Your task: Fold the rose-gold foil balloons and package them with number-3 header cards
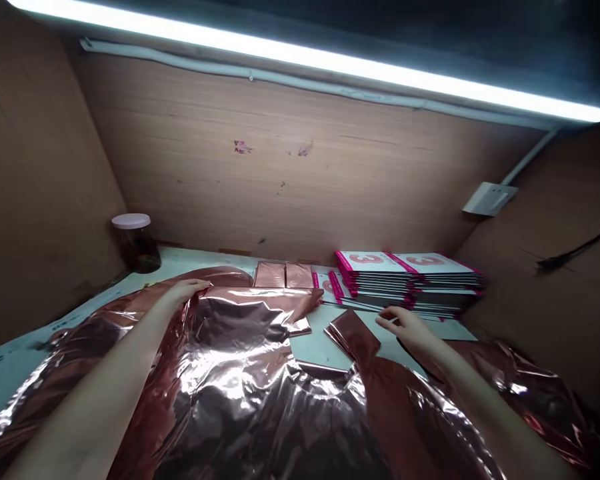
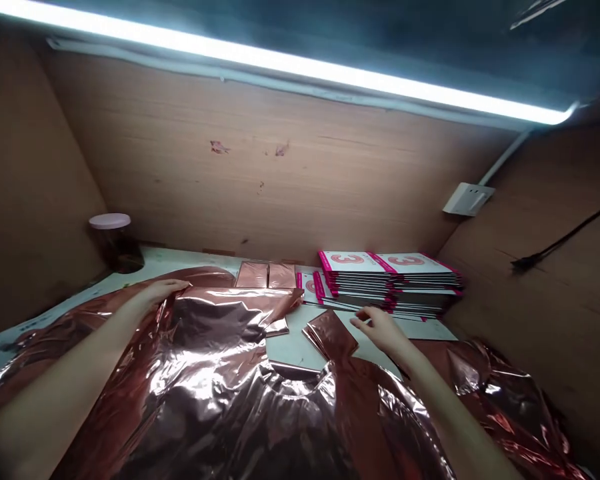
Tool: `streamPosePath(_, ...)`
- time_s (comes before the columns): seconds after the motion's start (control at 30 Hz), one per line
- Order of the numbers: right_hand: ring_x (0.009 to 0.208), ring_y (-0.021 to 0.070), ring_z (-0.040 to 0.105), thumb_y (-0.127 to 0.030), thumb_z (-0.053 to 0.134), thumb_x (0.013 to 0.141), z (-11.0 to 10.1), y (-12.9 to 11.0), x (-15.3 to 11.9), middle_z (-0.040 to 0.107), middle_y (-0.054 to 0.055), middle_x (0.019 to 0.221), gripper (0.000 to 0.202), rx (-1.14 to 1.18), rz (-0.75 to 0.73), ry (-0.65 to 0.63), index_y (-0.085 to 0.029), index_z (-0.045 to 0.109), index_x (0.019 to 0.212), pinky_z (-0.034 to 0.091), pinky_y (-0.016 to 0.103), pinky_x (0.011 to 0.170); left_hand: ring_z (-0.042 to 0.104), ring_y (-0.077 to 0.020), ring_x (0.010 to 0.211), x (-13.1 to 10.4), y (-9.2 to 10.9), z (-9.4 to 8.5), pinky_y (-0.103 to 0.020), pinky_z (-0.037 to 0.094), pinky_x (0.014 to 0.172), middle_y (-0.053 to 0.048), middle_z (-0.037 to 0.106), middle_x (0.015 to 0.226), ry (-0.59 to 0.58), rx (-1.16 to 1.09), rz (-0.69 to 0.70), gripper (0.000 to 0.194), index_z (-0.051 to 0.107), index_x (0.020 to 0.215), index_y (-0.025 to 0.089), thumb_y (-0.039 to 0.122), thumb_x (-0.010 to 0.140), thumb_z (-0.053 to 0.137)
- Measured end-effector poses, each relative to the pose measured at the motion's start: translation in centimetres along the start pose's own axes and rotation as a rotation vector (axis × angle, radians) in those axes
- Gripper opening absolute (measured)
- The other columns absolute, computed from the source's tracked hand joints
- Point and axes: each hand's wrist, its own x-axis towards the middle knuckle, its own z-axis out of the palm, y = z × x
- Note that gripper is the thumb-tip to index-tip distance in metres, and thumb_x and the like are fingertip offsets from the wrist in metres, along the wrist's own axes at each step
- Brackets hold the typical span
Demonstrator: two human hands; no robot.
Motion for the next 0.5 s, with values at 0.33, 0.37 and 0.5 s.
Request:
streamPosePath(0.33, 0.108, 0.0215, 0.06, -0.031, 0.06, 0.095, 7.0, -9.4, 12.8, 0.061, 0.009, 0.12, 0.024, -0.282, -0.307, 0.022, -0.016, 0.062, 0.113, 0.051, 0.042, 0.092, 0.066, -0.0213, 0.086, -0.3, -0.8, 0.0, -0.026, 0.049, 0.078, -0.004, 0.073, 0.079, 0.001, 0.014, 0.015, 0.022, 0.07, 0.089, 0.003, 0.022, 0.079, 0.076)
streamPosePath(0.37, 0.106, 0.0208, 0.061, -0.03, 0.06, 0.095, 7.2, -9.3, 13.1, 0.062, 0.009, 0.118, 0.021, -0.299, -0.325, 0.022, -0.016, 0.063, 0.11, 0.052, 0.041, 0.091, 0.066, -0.0207, 0.088, -0.1, -0.9, -0.1, -0.028, 0.05, 0.08, -0.004, 0.073, 0.084, 0.013, 0.023, 0.001, 0.02, 0.07, 0.089, 0.005, 0.023, 0.081, 0.075)
streamPosePath(0.5, 0.103, 0.0198, 0.061, -0.026, 0.059, 0.095, 7.4, -9.2, 13.9, 0.062, 0.008, 0.116, 0.018, -0.322, -0.327, 0.061, -0.015, 0.063, 0.107, 0.052, 0.04, 0.089, 0.066, -0.0192, 0.091, 0.8, -0.6, 0.1, -0.038, 0.056, 0.081, -0.006, 0.068, 0.104, 0.063, 0.063, -0.054, 0.022, 0.065, 0.102, 0.013, 0.032, 0.092, 0.063)
